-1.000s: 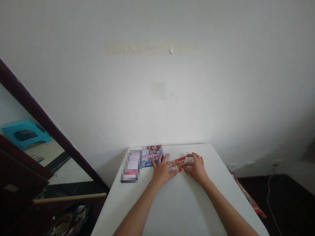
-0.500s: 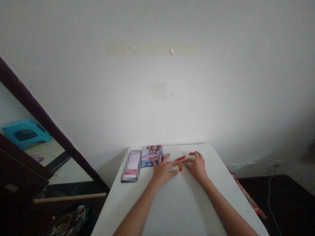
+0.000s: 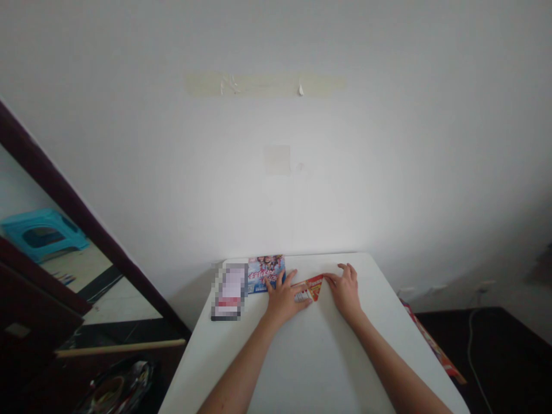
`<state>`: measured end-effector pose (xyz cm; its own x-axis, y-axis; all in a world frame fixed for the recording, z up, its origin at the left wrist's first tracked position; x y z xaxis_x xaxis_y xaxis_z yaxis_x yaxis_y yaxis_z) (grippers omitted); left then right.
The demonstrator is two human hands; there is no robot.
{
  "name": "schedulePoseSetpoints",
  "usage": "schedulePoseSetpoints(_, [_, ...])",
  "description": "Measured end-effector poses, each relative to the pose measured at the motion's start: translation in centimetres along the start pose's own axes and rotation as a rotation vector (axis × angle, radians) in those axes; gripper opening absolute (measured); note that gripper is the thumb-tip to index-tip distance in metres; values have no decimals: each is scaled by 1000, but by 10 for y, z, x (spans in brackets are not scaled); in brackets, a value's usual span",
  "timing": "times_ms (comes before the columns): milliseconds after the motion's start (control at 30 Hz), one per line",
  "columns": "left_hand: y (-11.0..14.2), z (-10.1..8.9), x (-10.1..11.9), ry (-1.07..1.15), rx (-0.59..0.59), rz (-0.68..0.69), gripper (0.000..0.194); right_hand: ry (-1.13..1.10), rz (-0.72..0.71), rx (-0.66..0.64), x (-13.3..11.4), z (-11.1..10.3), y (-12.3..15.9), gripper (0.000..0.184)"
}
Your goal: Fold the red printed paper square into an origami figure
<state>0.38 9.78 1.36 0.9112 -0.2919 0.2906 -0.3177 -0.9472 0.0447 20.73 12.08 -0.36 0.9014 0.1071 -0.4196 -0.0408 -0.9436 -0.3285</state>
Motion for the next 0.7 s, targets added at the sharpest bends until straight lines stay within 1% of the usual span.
schedulePoseSetpoints(333, [-2, 5, -4, 0, 40, 19, 48, 19, 43, -3, -1, 0, 1, 33])
schedulePoseSetpoints(433, [-1, 5, -4, -2, 48, 28, 48, -8, 19, 15, 2, 0, 1, 32])
schedulePoseSetpoints(600, [0, 5, -4, 17, 16, 72, 50, -135, -71, 102, 10, -5, 1, 21])
schedulePoseSetpoints(700, [1, 5, -3, 21, 5, 89, 50, -173, -76, 128, 15, -6, 1, 19])
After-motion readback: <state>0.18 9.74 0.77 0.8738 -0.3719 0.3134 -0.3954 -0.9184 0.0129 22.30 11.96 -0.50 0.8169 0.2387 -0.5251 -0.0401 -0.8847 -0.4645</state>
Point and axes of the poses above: each hand's wrist, its own y-axis away from the middle knuckle, its own z-axis out of the palm, x = y × z, the point moved 7 cm from there along -y, towards the middle knuckle, and after that the axes turned 8 degrees about -x, right-handed, at the moved point
